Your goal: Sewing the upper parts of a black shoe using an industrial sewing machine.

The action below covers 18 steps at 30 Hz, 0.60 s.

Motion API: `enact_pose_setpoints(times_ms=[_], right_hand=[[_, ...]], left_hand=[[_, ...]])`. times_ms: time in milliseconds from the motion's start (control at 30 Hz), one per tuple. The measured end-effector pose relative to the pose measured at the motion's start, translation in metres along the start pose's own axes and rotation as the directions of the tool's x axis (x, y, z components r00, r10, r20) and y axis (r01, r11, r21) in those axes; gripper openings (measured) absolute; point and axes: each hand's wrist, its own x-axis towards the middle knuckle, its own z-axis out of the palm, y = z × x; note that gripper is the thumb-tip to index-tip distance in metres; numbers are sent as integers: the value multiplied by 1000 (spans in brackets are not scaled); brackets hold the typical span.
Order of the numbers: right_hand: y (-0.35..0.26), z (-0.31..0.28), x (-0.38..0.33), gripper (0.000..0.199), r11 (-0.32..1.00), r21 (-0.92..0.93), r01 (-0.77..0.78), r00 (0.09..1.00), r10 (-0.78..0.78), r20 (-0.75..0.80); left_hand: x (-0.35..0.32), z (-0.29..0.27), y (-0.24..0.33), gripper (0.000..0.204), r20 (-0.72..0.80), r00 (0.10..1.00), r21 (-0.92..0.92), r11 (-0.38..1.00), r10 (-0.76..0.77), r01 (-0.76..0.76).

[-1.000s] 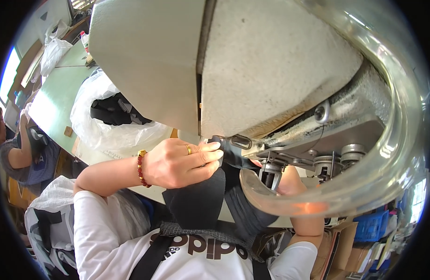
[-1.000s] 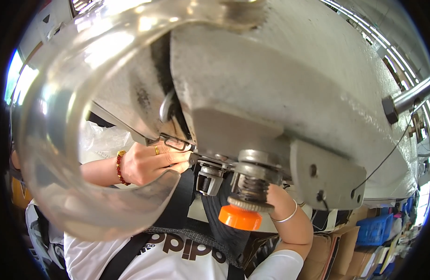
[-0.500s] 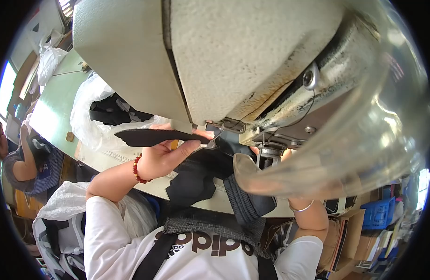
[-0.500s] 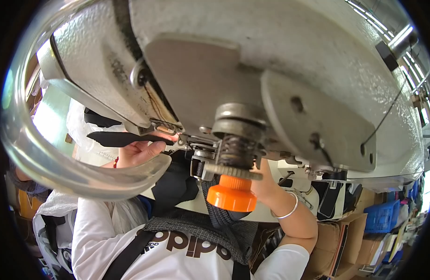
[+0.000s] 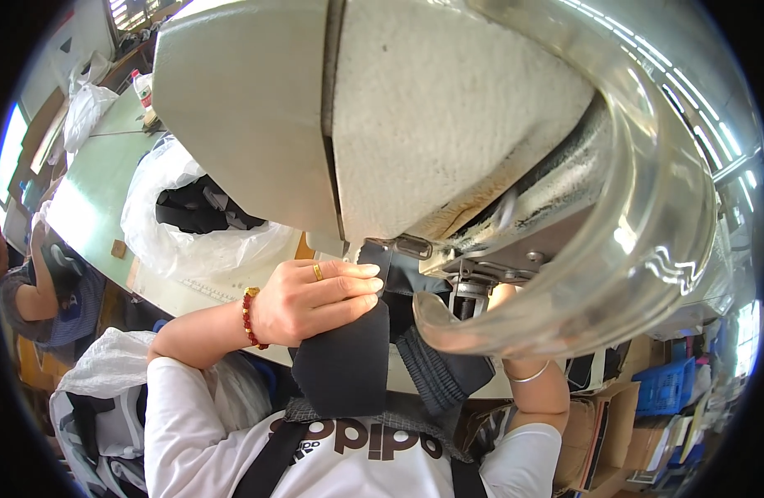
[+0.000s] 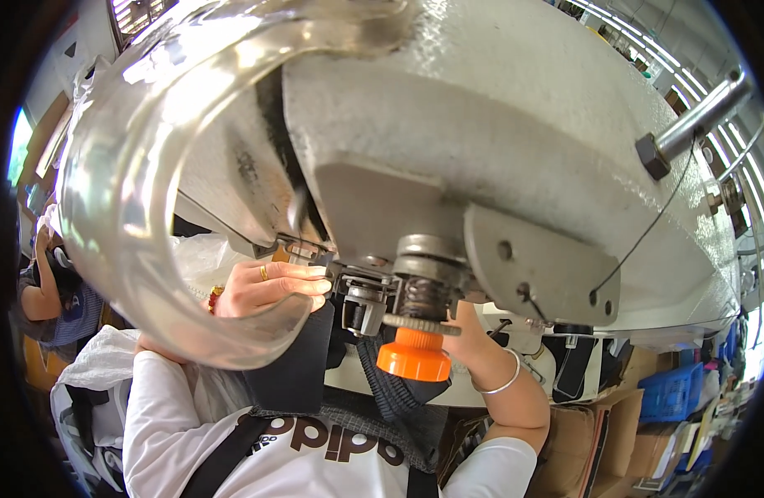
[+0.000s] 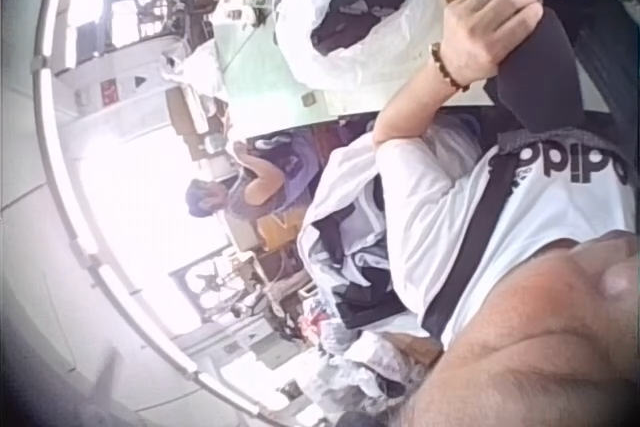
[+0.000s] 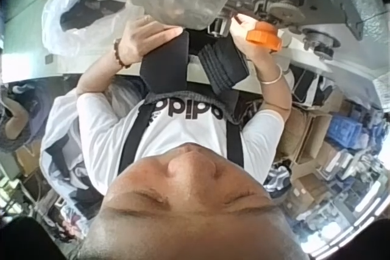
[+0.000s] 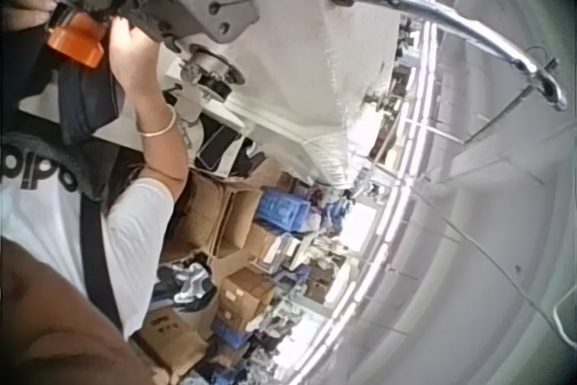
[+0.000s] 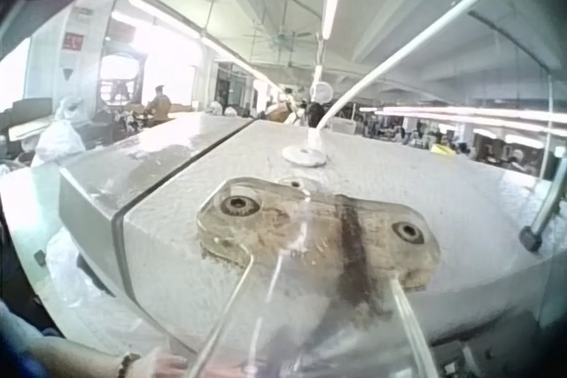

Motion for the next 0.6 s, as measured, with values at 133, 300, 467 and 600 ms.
enact_pose_setpoints(times_ms=[133, 300, 467, 600], right_hand=[[1, 6, 7, 16, 928, 346, -138, 960, 212, -185], [-1, -2, 9, 12, 860, 471, -195, 937, 305, -169], [4, -26, 23, 9, 520, -664, 538, 838, -414, 355], [5, -41, 27, 11, -266, -638, 723, 472, -483, 737]], left_hand=[[5, -1, -5, 20, 4, 1000, 63, 998, 28, -28], [5, -1, -10, 22, 14, 1000, 82, 996, 26, -27], [7, -2, -13, 23, 24, 1000, 76, 997, 0, -2], [12, -1, -10, 23, -2, 996, -26, 995, -93, 93]])
